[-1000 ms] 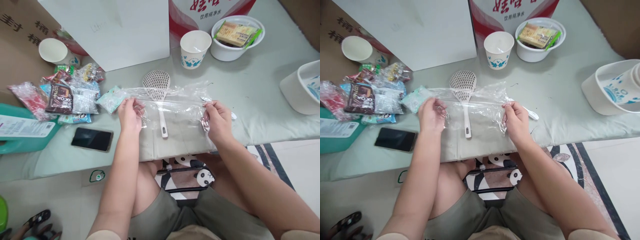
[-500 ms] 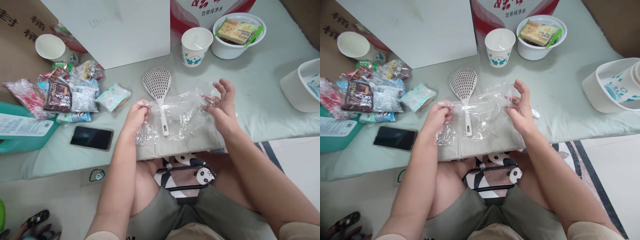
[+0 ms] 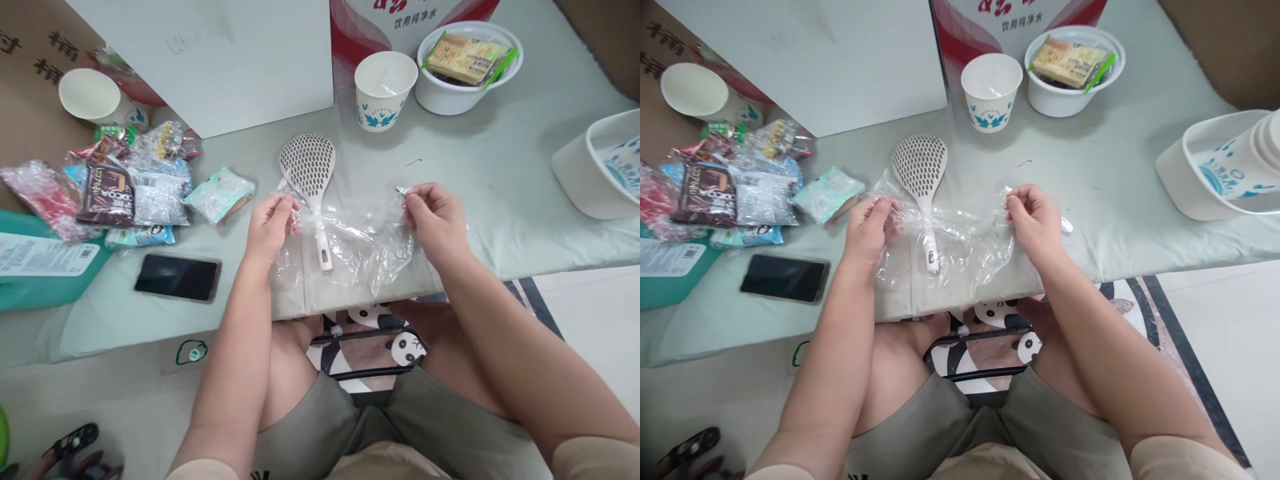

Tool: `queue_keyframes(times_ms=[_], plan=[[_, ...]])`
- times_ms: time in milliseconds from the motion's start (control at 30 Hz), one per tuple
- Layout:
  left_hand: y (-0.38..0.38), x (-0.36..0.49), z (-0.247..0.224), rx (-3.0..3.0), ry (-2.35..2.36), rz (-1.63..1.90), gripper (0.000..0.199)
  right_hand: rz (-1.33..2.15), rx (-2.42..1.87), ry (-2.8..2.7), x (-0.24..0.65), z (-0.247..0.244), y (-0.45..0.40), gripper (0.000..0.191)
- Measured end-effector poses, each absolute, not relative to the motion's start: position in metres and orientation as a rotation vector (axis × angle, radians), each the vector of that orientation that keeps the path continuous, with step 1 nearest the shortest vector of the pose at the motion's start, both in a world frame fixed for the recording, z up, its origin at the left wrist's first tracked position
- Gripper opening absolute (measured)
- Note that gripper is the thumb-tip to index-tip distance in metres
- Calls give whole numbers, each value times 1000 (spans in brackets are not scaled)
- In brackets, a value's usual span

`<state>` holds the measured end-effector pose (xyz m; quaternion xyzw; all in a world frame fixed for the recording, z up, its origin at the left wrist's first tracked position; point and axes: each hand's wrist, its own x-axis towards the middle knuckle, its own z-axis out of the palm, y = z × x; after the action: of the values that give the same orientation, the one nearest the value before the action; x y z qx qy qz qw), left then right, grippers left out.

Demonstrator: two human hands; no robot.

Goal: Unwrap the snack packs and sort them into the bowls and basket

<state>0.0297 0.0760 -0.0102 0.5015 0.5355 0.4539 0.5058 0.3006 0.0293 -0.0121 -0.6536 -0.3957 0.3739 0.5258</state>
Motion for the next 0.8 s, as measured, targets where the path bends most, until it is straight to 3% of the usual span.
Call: queue_keyframes(times_ms=[133, 267, 467, 533, 633, 800], plan=[[79, 26, -5, 1163, 1375, 1104, 35, 792, -1412, -745, 311, -21, 37, 8], [78, 27, -3, 1143, 1404, 1094, 31, 797, -1315, -629, 318, -26, 43, 22], [74, 39, 6, 924, 1402, 1201, 43, 1237, -1256, -606, 307, -15, 33, 48], [73, 40, 9, 901, 1407, 1209, 45, 1359, -1334, -712, 303, -12, 28, 47], [73, 36, 7, 968, 1440, 1214, 39, 1256, -1428, -802, 300, -13, 26, 38], [75, 19, -6, 1288, 1497, 1139, 32, 965, -1449, -757, 311, -21, 34, 41]])
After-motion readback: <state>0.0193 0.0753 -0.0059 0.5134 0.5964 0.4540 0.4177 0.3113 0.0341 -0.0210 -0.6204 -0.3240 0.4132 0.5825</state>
